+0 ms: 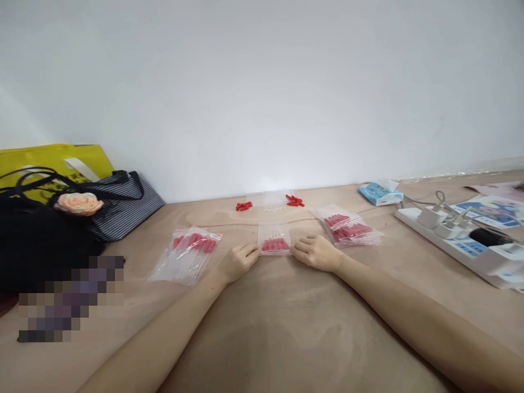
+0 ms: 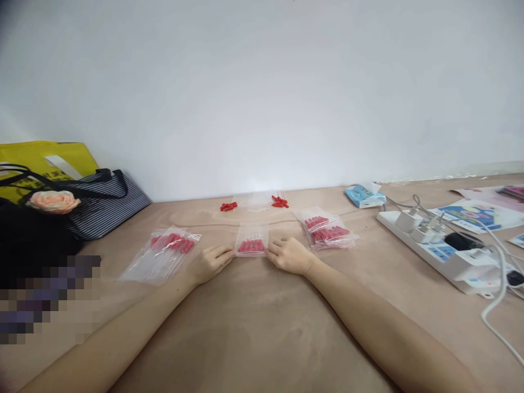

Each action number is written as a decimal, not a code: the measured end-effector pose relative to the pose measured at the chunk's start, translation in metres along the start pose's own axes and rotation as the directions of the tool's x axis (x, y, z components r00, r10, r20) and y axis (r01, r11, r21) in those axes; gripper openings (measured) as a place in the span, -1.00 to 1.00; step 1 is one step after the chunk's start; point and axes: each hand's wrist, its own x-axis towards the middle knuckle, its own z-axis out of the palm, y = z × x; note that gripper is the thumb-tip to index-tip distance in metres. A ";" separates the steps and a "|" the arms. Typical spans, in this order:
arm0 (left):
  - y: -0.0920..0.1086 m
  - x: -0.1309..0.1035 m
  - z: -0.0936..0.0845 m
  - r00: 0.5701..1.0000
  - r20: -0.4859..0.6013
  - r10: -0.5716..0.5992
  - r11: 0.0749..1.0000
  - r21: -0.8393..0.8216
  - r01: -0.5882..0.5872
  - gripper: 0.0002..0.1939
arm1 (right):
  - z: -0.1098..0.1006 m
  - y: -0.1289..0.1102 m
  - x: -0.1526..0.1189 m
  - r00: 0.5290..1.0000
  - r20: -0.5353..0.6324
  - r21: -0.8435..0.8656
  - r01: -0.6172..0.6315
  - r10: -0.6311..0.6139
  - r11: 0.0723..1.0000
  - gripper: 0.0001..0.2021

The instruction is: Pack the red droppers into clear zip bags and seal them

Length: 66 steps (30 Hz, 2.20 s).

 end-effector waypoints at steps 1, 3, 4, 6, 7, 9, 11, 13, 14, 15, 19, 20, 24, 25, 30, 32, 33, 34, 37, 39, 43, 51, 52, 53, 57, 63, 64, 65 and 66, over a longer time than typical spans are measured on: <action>0.000 0.000 0.000 1.000 0.000 0.004 1.000 0.000 -0.004 -0.70 | -0.001 0.000 0.001 1.000 0.005 0.001 0.013 -0.013 1.000 -0.81; 0.001 0.000 0.000 1.000 -0.003 0.011 1.000 -0.005 -0.011 -0.70 | -0.002 0.000 0.002 1.000 0.012 0.005 0.027 -0.027 1.000 -0.79; 0.001 0.000 0.000 1.000 -0.008 0.014 1.000 -0.009 -0.014 -0.70 | -0.002 0.001 0.002 1.000 0.013 0.006 0.027 -0.027 1.000 -0.78; 0.001 -0.001 0.000 1.000 -0.021 0.016 1.000 -0.020 -0.017 -0.71 | -0.001 0.001 0.002 1.000 0.006 -0.006 0.002 -0.002 1.000 -0.78; 0.001 -0.001 0.000 0.999 -0.031 0.015 1.000 -0.026 -0.016 -0.72 | -0.001 0.000 0.002 1.000 -0.004 -0.018 -0.020 0.020 1.000 -0.80; 0.002 -0.001 0.000 0.999 -0.052 0.008 0.999 -0.038 -0.010 -0.73 | -0.001 -0.003 0.005 0.997 -0.039 -0.048 -0.070 0.068 0.996 -0.83; 0.002 -0.001 0.001 0.998 -0.068 -0.005 0.999 -0.050 0.001 -0.76 | -0.002 -0.010 0.011 0.992 -0.080 -0.067 -0.102 0.096 0.993 -0.85; 0.003 -0.001 0.001 0.997 -0.078 -0.018 0.998 -0.060 0.013 -0.78 | -0.002 -0.018 0.020 0.989 -0.108 -0.066 -0.104 0.097 0.992 -0.84; 0.003 0.000 0.000 0.996 -0.083 -0.023 0.998 -0.064 0.018 -0.78 | -0.002 -0.023 0.025 0.989 -0.117 -0.061 -0.102 0.094 0.993 -0.83; 0.004 0.000 0.000 0.996 -0.088 -0.026 0.997 -0.068 0.021 -0.78 | -0.002 -0.027 0.030 0.988 -0.122 -0.055 -0.098 0.091 0.994 -0.83; 0.004 0.001 -0.003 0.996 -0.087 -0.029 0.997 -0.079 0.022 -0.76 | 0.001 -0.037 0.047 0.987 -0.138 -0.049 -0.087 0.080 0.995 -0.80; 0.004 0.002 -0.004 0.996 -0.083 -0.029 0.997 -0.080 0.022 -0.76 | 0.003 -0.038 0.049 0.986 -0.150 -0.050 -0.083 0.075 0.995 -0.80; 0.005 0.004 -0.006 0.997 -0.073 -0.029 0.996 -0.088 0.023 -0.74 | 0.007 -0.037 0.054 0.977 -0.208 -0.038 -0.051 0.042 0.998 -0.77; 0.005 0.004 -0.006 0.997 -0.072 -0.030 0.996 -0.091 0.023 -0.74 | 0.008 -0.036 0.055 0.978 -0.208 -0.034 -0.039 0.031 0.999 -0.76; 0.006 0.003 -0.004 0.995 -0.078 -0.060 0.993 -0.110 0.051 -0.75 | 0.004 -0.029 0.054 0.988 -0.156 -0.054 -0.002 -0.006 0.999 -0.72; 0.005 0.002 -0.004 0.994 -0.079 -0.076 0.991 -0.120 0.066 -0.75 | 0.001 -0.025 0.049 0.989 -0.149 -0.067 0.003 -0.013 0.998 -0.70; 0.005 0.001 -0.004 0.994 -0.078 -0.083 0.990 -0.124 0.073 -0.76 | 0.000 -0.023 0.045 0.989 -0.147 -0.074 -0.001 -0.010 0.997 -0.69; 0.005 0.000 -0.004 0.993 -0.076 -0.089 0.989 -0.128 0.079 -0.76 | -0.001 -0.020 0.041 0.990 -0.140 -0.082 -0.012 0.001 0.997 -0.68; 0.005 -0.002 -0.003 0.991 -0.077 -0.114 0.986 -0.135 0.103 -0.77 | -0.003 -0.013 0.029 0.994 -0.089 -0.101 -0.068 0.059 0.993 -0.69; 0.005 -0.002 -0.003 0.988 -0.080 -0.133 0.983 -0.137 0.122 -0.78 | -0.003 -0.010 0.025 0.994 -0.057 -0.096 -0.101 0.096 0.990 -0.72; 0.005 -0.002 -0.003 0.984 -0.075 -0.164 0.978 -0.143 0.152 -0.78 | 0.002 -0.013 0.031 0.989 -0.086 -0.056 -0.127 0.122 0.990 -0.79; 0.005 -0.001 -0.004 0.980 -0.062 -0.187 0.969 -0.173 0.174 -0.78 | 0.008 -0.018 0.043 0.973 -0.113 -0.026 -0.205 0.200 0.979 -0.78; 0.005 -0.001 -0.004 0.980 -0.063 -0.188 0.969 -0.177 0.174 -0.79 | 0.008 -0.017 0.042 0.974 -0.103 -0.031 -0.205 0.201 0.978 -0.79; 0.005 -0.002 -0.004 0.980 -0.064 -0.191 0.967 -0.181 0.176 -0.79 | 0.007 -0.016 0.041 0.977 -0.092 -0.039 -0.198 0.194 0.979 -0.79; 0.005 -0.003 -0.005 0.977 -0.065 -0.203 0.962 -0.199 0.187 -0.78 | 0.006 -0.008 0.033 0.985 -0.047 -0.081 -0.172 0.168 0.982 -0.79; 0.002 -0.004 -0.008 0.977 -0.049 -0.208 0.956 -0.221 0.193 -0.77 | 0.003 0.000 0.019 0.988 -0.013 -0.063 -0.157 0.156 0.986 -0.78; 0.001 -0.005 -0.007 0.976 -0.046 -0.211 0.955 -0.222 0.196 -0.77 | 0.002 0.001 0.018 0.987 -0.011 -0.061 -0.158 0.158 0.985 -0.78; 0.000 -0.006 -0.007 0.976 -0.043 -0.213 0.955 -0.222 0.198 -0.77 | 0.001 0.001 0.017 0.987 -0.010 -0.061 -0.162 0.162 0.985 -0.79; 0.000 -0.006 -0.006 0.975 -0.041 -0.216 0.954 -0.221 0.202 -0.76 | 0.001 0.001 0.016 0.986 -0.009 -0.063 -0.169 0.169 0.984 -0.79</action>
